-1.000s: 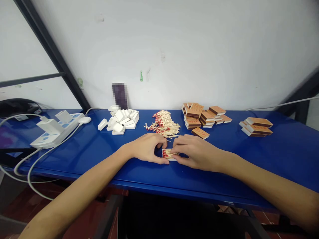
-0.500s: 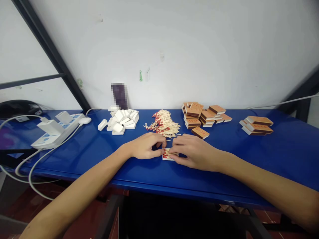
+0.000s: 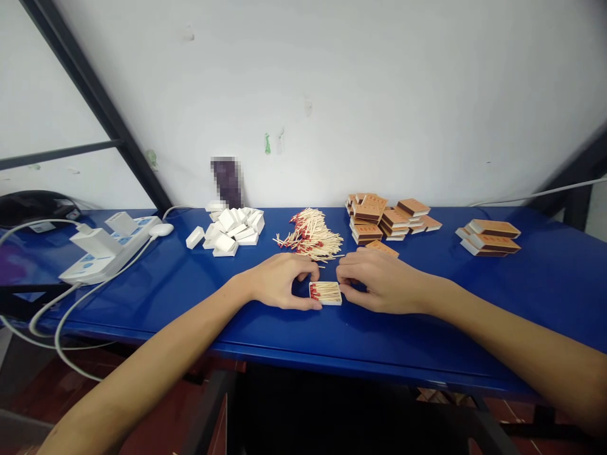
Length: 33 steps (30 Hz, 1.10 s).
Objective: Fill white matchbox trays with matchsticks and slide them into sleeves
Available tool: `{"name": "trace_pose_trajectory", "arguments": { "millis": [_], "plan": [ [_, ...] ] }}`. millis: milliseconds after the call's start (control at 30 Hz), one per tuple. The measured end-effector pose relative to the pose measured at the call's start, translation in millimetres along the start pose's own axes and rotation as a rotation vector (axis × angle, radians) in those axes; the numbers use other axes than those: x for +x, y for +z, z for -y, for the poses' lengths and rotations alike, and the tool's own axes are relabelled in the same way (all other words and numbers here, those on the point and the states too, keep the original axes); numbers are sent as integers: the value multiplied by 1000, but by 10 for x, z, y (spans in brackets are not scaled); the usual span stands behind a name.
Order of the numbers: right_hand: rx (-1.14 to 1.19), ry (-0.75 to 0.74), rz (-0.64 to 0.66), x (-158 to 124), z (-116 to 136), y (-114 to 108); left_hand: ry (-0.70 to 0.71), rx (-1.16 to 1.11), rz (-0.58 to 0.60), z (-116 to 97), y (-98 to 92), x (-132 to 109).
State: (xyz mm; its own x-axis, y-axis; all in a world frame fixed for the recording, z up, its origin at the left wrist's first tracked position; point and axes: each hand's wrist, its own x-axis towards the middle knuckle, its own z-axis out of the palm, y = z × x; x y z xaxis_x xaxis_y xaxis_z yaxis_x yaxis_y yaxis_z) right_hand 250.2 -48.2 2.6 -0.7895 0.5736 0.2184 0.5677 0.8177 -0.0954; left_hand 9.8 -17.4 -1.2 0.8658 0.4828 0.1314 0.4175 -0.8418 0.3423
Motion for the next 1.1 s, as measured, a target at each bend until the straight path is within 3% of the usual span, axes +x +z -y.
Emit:
{"name": "trace_pose_trajectory", "arguments": {
  "millis": [267,500,767,967,1100],
  "plan": [
    [50,8,18,11,-1,41,7,-3,6,-21,-18,5],
    [169,-19,-63,-11,81,56,20,-18,9,-20,-5,29],
    [187,-9,33,-5,119,71,39,-51,-7,9,-17,28],
    [129,3,67,-6,122,23,34,-68,-7,11,-26,-1],
    [-53,60,42,-1,81,-140,-7,-53,-15,-12,-24,-10]
  ]
}}
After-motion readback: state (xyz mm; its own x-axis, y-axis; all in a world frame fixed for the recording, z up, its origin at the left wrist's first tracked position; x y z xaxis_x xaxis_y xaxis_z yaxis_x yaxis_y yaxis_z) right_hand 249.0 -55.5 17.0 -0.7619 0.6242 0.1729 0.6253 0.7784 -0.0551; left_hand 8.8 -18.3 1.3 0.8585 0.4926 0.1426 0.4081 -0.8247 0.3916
